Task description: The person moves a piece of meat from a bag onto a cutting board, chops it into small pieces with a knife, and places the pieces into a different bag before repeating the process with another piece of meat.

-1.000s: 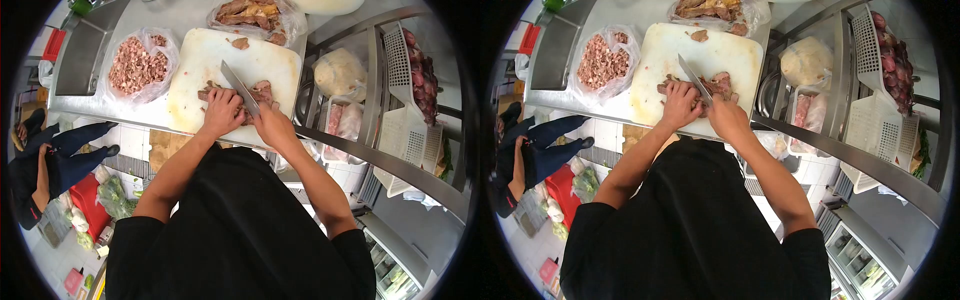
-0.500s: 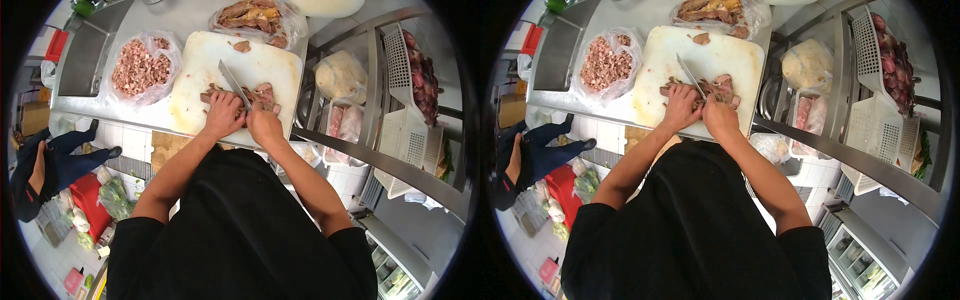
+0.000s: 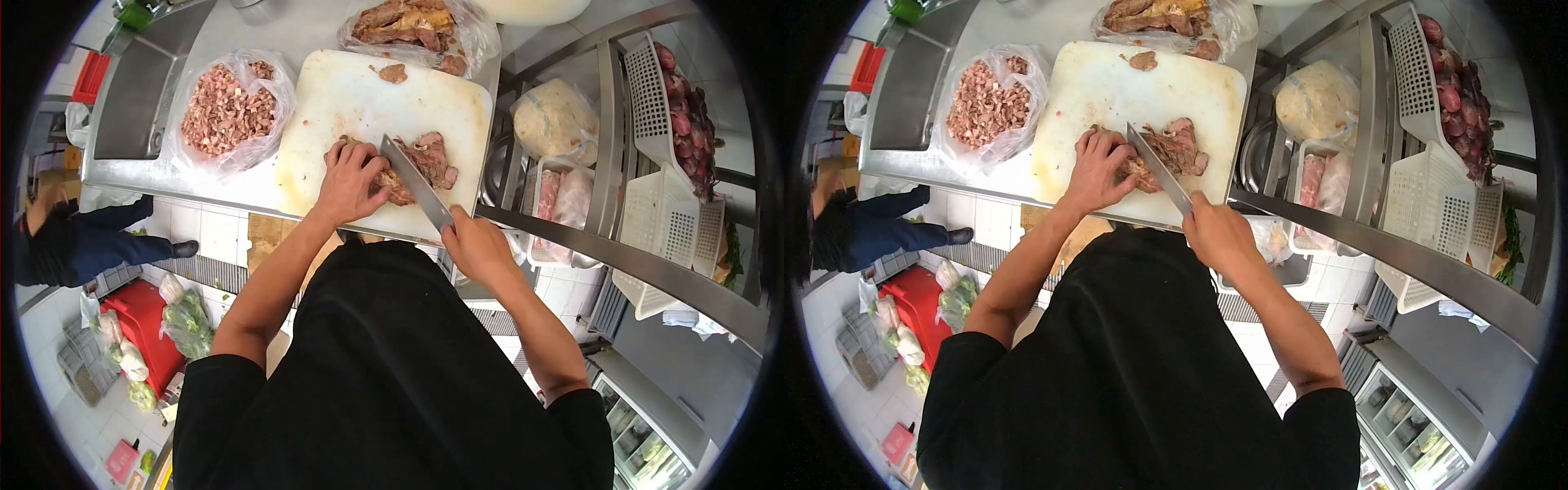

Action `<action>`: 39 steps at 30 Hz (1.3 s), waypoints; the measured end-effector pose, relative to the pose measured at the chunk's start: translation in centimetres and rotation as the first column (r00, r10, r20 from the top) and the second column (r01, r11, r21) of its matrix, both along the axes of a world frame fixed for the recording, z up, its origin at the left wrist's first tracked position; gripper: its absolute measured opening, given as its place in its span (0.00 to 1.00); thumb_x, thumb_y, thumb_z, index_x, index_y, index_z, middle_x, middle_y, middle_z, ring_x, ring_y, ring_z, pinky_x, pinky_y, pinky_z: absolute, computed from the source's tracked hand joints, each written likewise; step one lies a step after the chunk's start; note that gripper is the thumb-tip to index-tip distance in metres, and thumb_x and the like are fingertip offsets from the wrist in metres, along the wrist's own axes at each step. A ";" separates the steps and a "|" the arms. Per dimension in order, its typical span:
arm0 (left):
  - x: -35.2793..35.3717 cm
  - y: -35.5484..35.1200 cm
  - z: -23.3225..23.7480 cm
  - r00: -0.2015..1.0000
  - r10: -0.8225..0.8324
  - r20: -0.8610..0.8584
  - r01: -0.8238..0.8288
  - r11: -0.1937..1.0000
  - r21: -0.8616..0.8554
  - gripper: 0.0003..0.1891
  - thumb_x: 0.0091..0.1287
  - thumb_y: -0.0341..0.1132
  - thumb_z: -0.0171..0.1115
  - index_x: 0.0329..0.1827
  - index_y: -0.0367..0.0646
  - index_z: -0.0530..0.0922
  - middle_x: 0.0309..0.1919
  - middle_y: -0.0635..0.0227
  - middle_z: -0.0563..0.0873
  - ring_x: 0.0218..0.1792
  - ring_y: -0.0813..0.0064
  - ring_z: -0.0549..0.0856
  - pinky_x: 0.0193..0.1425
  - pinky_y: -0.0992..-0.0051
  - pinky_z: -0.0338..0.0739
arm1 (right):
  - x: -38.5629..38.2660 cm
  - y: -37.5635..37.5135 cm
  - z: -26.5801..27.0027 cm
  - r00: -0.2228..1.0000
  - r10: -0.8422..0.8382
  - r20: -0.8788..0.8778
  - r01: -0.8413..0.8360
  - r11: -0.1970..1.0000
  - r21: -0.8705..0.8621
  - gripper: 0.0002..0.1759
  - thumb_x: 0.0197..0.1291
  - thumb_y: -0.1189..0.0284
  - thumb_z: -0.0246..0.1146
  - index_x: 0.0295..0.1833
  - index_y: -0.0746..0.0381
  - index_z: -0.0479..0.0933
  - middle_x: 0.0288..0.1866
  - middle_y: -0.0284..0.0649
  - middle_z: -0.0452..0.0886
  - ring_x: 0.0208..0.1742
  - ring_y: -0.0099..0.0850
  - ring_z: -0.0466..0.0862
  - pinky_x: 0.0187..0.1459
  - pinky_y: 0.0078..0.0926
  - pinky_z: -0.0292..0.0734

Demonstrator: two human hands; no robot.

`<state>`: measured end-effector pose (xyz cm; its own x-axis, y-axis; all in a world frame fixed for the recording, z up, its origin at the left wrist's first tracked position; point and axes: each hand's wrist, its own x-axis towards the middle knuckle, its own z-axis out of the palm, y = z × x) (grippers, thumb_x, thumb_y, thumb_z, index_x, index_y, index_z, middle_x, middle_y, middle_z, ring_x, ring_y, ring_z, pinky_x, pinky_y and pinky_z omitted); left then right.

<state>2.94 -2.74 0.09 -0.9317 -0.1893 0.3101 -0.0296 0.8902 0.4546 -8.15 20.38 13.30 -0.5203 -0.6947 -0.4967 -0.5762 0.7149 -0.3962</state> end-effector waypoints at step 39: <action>-0.2 0.6 -1.4 0.993 0.106 -0.058 -0.102 0.993 0.063 0.19 0.55 0.44 0.65 0.46 0.43 0.79 0.52 0.58 0.79 0.59 0.54 0.76 0.70 0.51 0.63 | 1.3 -0.8 0.7 0.999 0.051 -0.004 -0.051 0.999 -0.006 0.12 0.72 0.70 0.56 0.49 0.68 0.74 0.32 0.61 0.86 0.37 0.62 0.88 0.42 0.60 0.83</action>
<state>2.70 -2.16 -1.28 -0.8857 -0.3040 0.3510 -0.0909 0.8547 0.5110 -6.80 19.62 14.01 -0.4858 -0.7232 -0.4908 -0.6134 0.6821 -0.3980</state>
